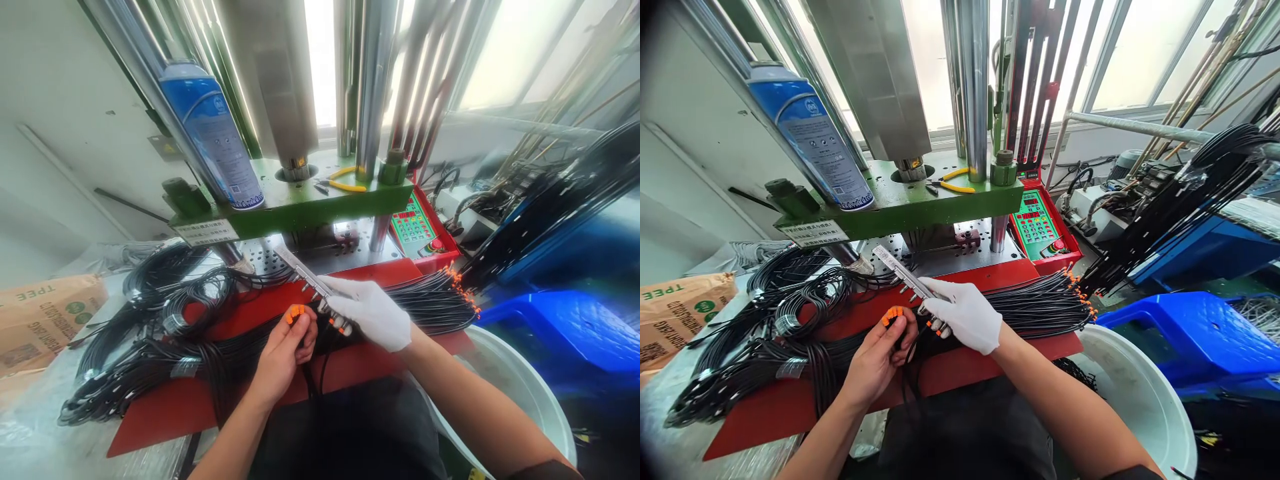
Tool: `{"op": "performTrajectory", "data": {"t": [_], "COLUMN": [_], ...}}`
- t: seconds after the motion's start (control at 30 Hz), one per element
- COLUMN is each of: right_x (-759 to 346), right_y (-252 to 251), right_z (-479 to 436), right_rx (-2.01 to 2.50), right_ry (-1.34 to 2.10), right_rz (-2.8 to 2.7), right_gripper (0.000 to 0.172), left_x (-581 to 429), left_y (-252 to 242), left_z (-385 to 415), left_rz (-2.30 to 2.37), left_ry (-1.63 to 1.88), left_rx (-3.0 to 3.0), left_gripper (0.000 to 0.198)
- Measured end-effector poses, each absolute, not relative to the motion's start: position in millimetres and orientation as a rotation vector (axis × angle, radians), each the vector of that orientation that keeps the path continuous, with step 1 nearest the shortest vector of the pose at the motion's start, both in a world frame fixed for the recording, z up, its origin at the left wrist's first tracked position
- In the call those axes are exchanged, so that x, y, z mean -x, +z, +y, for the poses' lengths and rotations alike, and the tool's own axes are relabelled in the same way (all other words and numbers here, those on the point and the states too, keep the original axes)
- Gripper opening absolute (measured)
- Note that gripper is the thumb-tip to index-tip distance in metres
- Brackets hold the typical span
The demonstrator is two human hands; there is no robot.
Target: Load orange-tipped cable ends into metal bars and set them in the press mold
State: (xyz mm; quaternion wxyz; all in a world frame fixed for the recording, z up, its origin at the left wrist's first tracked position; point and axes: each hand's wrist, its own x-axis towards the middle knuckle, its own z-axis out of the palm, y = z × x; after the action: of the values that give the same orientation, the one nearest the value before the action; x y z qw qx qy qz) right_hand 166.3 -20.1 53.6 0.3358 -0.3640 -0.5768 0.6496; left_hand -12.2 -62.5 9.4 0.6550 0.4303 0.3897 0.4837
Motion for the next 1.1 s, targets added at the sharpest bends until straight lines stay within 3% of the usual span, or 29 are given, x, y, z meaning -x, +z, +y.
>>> {"op": "performTrajectory", "data": {"t": [0.77, 1.0, 1.1], "right_x": [-164, -160, -163], "right_y": [61, 51, 48], "right_z": [-26, -27, -25], "right_rx": [0.984, 1.069, 1.007], "right_ry": [1.7, 1.177, 1.387], "right_rz": [-1.539, -1.836, -1.774], "right_gripper": [0.048, 0.047, 0.045], "left_x": [15, 4, 1], "left_y": [11, 16, 15], "left_z": [-67, -67, -68], "left_rz": [1.324, 1.549, 1.487], "left_ry": [1.038, 0.987, 1.031], "left_rx": [-1.469, -1.621, -1.567], "left_gripper": [0.017, 0.018, 0.016]}}
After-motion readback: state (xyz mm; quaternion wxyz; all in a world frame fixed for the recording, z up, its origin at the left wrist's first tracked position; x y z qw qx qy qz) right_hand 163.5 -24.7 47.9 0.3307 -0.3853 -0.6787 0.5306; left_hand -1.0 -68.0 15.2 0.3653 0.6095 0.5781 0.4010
